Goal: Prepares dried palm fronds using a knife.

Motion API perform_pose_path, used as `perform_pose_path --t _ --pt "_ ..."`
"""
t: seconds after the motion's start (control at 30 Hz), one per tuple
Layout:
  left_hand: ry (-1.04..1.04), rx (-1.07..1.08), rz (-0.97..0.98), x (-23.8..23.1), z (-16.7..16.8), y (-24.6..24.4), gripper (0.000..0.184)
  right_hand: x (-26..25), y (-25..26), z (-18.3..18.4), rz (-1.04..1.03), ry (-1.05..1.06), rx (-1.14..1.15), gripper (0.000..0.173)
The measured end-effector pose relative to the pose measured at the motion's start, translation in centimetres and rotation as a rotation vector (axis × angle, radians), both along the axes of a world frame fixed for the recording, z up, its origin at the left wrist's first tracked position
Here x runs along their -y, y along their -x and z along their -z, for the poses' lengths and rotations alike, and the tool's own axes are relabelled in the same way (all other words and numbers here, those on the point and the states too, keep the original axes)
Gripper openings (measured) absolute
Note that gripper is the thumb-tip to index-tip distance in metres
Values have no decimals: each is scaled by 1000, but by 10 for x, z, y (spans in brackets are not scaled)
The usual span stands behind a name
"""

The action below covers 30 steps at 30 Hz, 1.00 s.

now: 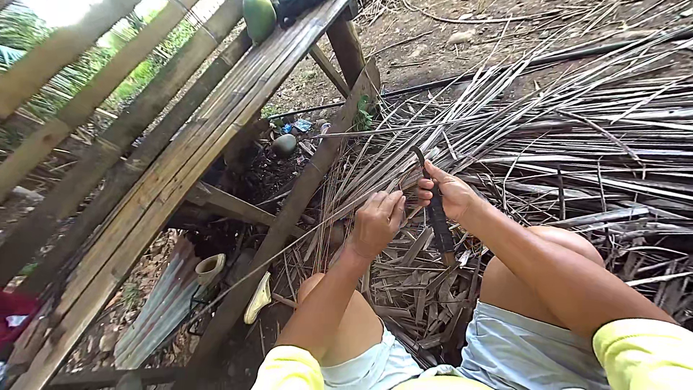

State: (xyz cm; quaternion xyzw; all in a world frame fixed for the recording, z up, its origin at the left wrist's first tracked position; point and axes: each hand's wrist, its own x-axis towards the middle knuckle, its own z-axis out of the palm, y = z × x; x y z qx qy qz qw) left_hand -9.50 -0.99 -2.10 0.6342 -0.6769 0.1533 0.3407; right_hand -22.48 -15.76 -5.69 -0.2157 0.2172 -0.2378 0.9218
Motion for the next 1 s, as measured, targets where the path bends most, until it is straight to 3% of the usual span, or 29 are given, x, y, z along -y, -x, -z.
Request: perform_pose_path --t 0.03,0.13,0.23,0.33,0.43,0.57,0.67,0.77,1.0 --pt "16 111 3 1 -4 -1 24 1 1 -1 14 -15 -3 33" --pt "-389 130 -240 6 -15 -13 59 2 5 -2 46 -10 -8 32" --pt "-711 -204 -315 15 -16 -33 49 9 7 2 73 0 -47 32" --pt "-664 -214 -282 11 -17 -34 33 14 3 6 121 162 -209 27" --pt "-723 -202 -348 16 -17 -27 30 3 -2 7 132 505 -354 31" --pt "-776 -460 -388 24 -21 -31 29 -24 -4 6 -130 1134 -522 43" --pt "-704 -643 -316 25 -18 -36 23 -36 -4 12 -253 1458 -667 46" --pt "-654 -701 -280 22 -16 -37 18 -35 -4 14 -258 1561 -704 50" --pt "-715 -754 -310 16 -22 -36 16 -10 -4 13 -250 1479 -717 50"
